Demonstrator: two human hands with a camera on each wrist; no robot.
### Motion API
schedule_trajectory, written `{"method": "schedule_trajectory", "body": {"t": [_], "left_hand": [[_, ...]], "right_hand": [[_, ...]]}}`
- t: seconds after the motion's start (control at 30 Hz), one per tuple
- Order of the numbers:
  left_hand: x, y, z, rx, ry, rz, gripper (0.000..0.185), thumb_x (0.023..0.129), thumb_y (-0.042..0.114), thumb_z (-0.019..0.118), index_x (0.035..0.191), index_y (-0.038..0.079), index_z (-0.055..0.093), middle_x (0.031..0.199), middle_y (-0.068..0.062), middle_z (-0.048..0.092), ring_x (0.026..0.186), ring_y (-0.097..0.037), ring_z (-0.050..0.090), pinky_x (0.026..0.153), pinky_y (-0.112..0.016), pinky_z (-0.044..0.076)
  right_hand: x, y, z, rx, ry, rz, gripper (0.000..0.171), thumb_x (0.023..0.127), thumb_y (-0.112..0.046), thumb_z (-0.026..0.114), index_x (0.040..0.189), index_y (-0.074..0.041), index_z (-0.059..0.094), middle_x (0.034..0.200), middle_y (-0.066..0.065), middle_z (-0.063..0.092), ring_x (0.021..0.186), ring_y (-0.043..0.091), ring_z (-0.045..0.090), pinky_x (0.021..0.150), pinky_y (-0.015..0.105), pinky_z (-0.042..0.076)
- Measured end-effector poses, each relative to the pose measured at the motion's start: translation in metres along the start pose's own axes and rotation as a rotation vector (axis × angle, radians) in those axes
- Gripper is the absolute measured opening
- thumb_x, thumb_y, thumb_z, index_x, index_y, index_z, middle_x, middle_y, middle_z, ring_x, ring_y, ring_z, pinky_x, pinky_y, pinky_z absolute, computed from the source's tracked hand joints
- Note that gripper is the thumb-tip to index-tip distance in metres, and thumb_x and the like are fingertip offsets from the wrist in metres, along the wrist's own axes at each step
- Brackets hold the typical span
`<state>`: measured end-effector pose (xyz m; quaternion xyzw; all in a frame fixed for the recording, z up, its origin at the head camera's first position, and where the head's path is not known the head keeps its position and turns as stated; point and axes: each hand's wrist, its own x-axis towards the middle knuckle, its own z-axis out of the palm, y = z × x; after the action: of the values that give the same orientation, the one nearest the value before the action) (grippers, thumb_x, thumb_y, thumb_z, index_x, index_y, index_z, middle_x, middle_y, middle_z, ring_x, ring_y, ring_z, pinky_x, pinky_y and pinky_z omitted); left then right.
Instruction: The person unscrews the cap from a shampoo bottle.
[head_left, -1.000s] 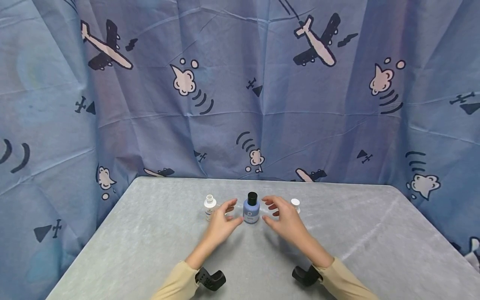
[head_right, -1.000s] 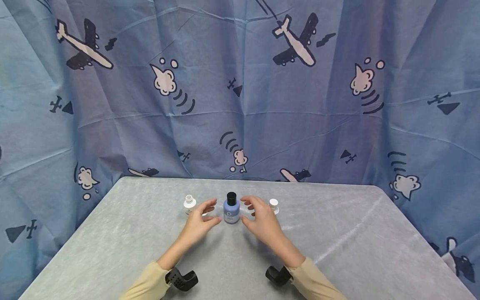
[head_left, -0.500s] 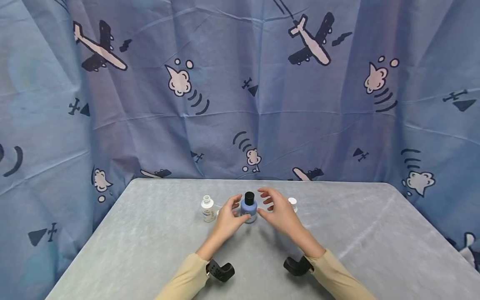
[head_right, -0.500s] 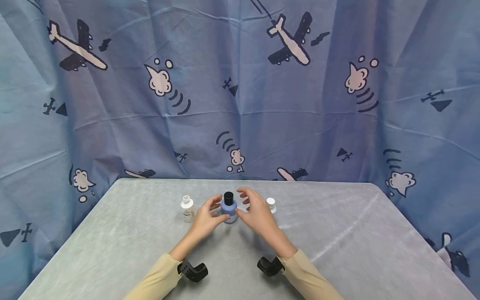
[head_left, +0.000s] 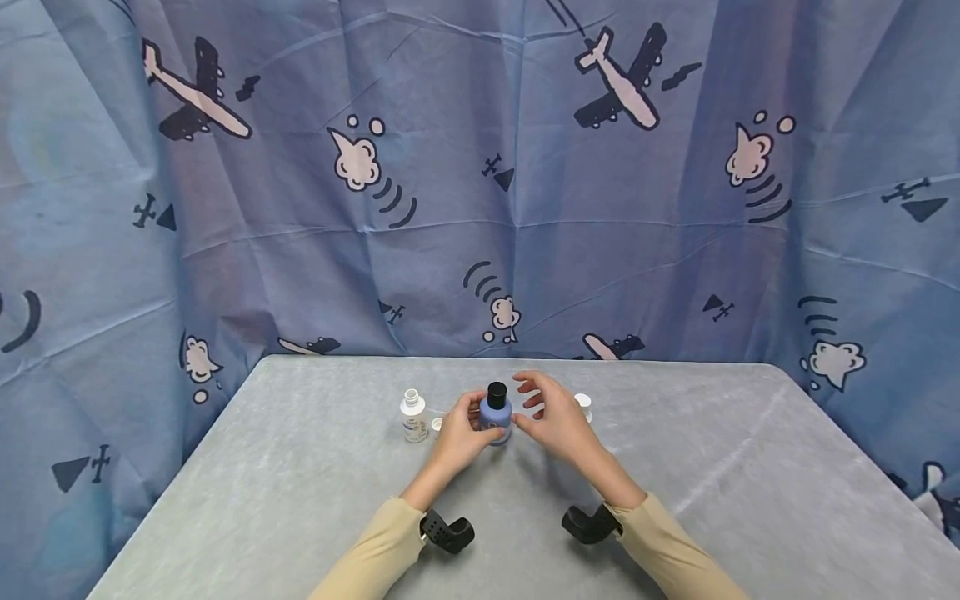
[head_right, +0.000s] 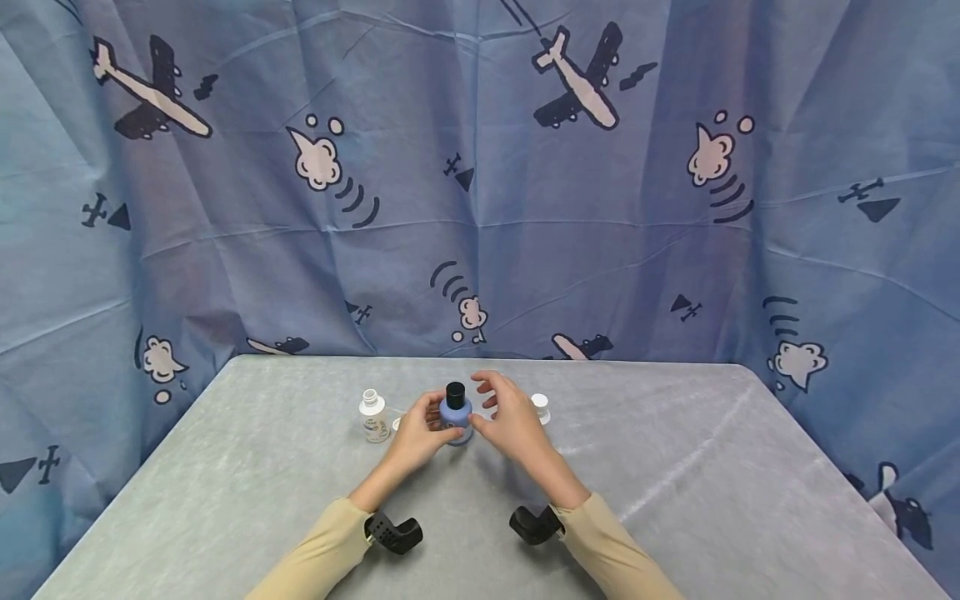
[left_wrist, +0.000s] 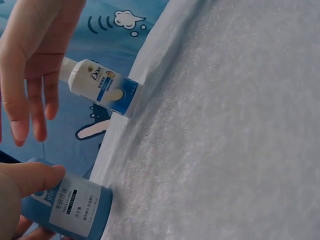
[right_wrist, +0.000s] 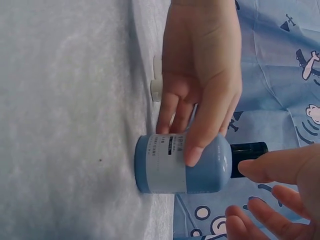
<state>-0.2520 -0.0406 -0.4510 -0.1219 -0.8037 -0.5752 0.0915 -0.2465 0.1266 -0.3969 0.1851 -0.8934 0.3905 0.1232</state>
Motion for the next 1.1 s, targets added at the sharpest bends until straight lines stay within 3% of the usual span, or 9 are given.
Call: {"method": "schedule_trajectory", "body": {"t": [0.17,0.47,0.7,1.1], "left_hand": [[0.001,0.001,0.003,0.012,0.021,-0.019,0.057,0.074,0.010,0.079,0.123,-0.004,0.053,0.114,-0.023,0.064,0.101,-0.031,0.064,0.087,-0.040,0.054],[0.000,0.000,0.006,0.090,0.073,0.039,0.053,0.074,0.013,0.081,0.118,-0.001,0.055,0.109,-0.020,0.066,0.093,-0.028,0.066,0.080,-0.035,0.055],[-0.001,-0.003,0.007,0.101,0.143,0.031,0.054,0.071,0.015,0.083,0.117,0.003,0.057,0.104,-0.016,0.068,0.089,-0.026,0.067,0.079,-0.035,0.055],[-0.004,0.006,0.009,0.083,0.159,0.017,0.054,0.071,0.024,0.083,0.117,0.010,0.059,0.104,-0.012,0.069,0.090,-0.024,0.067,0.081,-0.035,0.053]], "right_hand": [[0.002,-0.003,-0.001,-0.011,-0.001,0.007,0.059,0.075,-0.003,0.078,0.129,-0.008,0.054,0.111,0.015,0.065,0.089,0.025,0.066,0.074,0.038,0.056],[0.004,-0.007,-0.003,0.004,-0.006,0.039,0.058,0.075,-0.003,0.077,0.128,-0.010,0.055,0.111,0.013,0.065,0.090,0.023,0.066,0.073,0.033,0.056],[0.003,-0.008,-0.003,0.025,-0.028,0.053,0.056,0.077,-0.004,0.077,0.128,-0.010,0.055,0.113,0.015,0.065,0.090,0.024,0.066,0.073,0.033,0.056],[0.005,-0.021,-0.007,0.054,-0.018,0.060,0.054,0.078,-0.009,0.077,0.128,-0.010,0.055,0.114,0.015,0.064,0.095,0.027,0.066,0.077,0.037,0.057]]}}
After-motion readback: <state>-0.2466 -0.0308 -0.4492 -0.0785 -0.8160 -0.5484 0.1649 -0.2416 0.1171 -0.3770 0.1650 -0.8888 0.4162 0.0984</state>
